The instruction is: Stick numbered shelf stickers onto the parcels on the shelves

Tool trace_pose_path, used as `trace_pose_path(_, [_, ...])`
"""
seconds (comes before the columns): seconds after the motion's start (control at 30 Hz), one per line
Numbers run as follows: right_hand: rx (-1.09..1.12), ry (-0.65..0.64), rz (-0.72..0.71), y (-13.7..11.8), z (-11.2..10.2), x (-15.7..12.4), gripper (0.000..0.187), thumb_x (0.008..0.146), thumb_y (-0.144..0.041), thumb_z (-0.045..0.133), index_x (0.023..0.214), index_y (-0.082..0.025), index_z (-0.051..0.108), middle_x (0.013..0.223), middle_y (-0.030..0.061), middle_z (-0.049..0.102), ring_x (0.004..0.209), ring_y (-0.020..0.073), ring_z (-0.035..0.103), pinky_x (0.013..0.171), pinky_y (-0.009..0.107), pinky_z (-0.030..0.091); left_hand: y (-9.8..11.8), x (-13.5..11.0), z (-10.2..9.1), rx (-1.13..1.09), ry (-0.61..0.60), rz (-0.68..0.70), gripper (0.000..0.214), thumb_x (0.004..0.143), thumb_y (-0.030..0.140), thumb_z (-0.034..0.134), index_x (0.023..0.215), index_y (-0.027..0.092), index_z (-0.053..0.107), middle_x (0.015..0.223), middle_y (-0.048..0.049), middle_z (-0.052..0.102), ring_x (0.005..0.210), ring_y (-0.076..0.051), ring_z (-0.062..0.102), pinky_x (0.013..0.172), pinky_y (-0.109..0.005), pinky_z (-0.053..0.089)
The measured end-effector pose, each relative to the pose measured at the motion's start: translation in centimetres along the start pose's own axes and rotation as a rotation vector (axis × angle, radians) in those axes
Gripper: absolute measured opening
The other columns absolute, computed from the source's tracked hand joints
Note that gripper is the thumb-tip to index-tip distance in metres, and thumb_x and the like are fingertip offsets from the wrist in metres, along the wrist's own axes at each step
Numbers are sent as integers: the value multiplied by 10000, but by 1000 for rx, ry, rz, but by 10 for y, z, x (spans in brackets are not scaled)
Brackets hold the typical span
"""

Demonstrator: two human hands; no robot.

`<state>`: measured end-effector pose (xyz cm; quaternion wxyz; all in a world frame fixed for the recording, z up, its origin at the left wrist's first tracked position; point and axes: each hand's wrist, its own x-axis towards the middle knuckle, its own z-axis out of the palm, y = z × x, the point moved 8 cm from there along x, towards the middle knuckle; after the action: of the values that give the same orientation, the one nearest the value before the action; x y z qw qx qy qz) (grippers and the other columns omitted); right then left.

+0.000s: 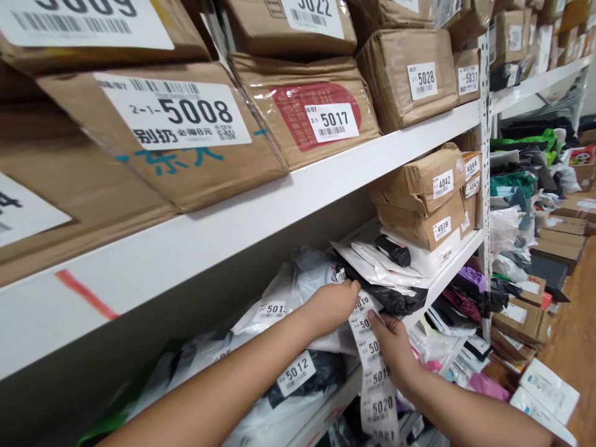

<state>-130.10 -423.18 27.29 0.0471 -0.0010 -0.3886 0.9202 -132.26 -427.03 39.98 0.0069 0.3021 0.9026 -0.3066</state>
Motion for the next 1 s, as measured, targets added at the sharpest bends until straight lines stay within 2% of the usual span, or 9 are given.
trace_pose_path(0.13, [-234,11,-114,-3,-15,-16,658,559,-787,706,500,-217,384,469,-65,333,472,81,286,446,232,256,2,-3,-2,21,20,-44,304,937,82,320,1121,75,563,994,-177,686,913,-295,702,753,-376,545])
trace_pose_path(0.2, [-354,-14,-254,-11,-24,-29,654,653,-751,674,490,-223,324,479,-67,300,482,78,259,441,226,243,4,-6,-4,27,42,-65,303,935,80,321,1118,75,562,967,-168,682,870,-289,702,722,-373,542])
trace_pose_path(0.3, [-464,-69,-513,-33,-35,-49,608,797,-617,643,497,-214,301,473,-70,290,463,76,259,431,214,246,8,-12,-5,37,131,-47,250,955,242,433,1095,101,585,984,-166,668,889,-315,680,763,-425,532])
trace_pose_path(0.4, [-525,-82,-787,-67,-46,-66,537,869,-467,639,503,-201,351,454,-63,347,430,76,317,428,205,285,9,-21,-7,59,272,-27,328,856,391,635,1056,131,620,1047,-172,647,1020,-362,624,870,-491,494])
trace_pose_path(0.5, [-551,-98,-962,-101,-56,-78,363,867,-384,672,576,-203,556,510,-20,532,473,112,492,484,213,405,9,-32,-20,-12,486,-28,606,730,533,734,1148,117,595,1176,-195,603,1112,-378,558,923,-513,476])
trace_pose_path(0.6, [-501,-116,-858,-116,-68,-69,147,845,-365,709,805,-225,731,638,26,677,571,160,620,555,240,494,34,-39,-32,-98,612,222,543,815,440,672,1261,158,545,1245,-143,598,1170,-309,540,1027,-488,438])
trace_pose_path(0.7, [-319,-97,-595,-112,-81,-47,228,826,-445,718,857,-221,747,668,30,689,608,167,634,590,254,514,61,-39,-28,-158,569,412,241,893,184,520,1101,224,635,1000,-37,672,971,-195,623,1108,-468,378])
trace_pose_path(0.83, [-180,-173,-270,-88,-72,-19,397,742,-584,742,766,-190,698,649,26,666,598,161,597,617,285,501,65,-36,-19,-324,580,285,269,804,94,484,959,227,659,859,-17,643,903,-198,620,1091,-502,393])
trace_pose_path(1.0, [-253,-156,-125,-64,-57,1,583,616,-748,717,611,-184,572,499,-37,501,458,92,386,467,233,342,59,-38,-13,-447,752,88,593,739,95,504,1323,198,489,1237,-100,622,1134,-250,578,1015,-466,474])
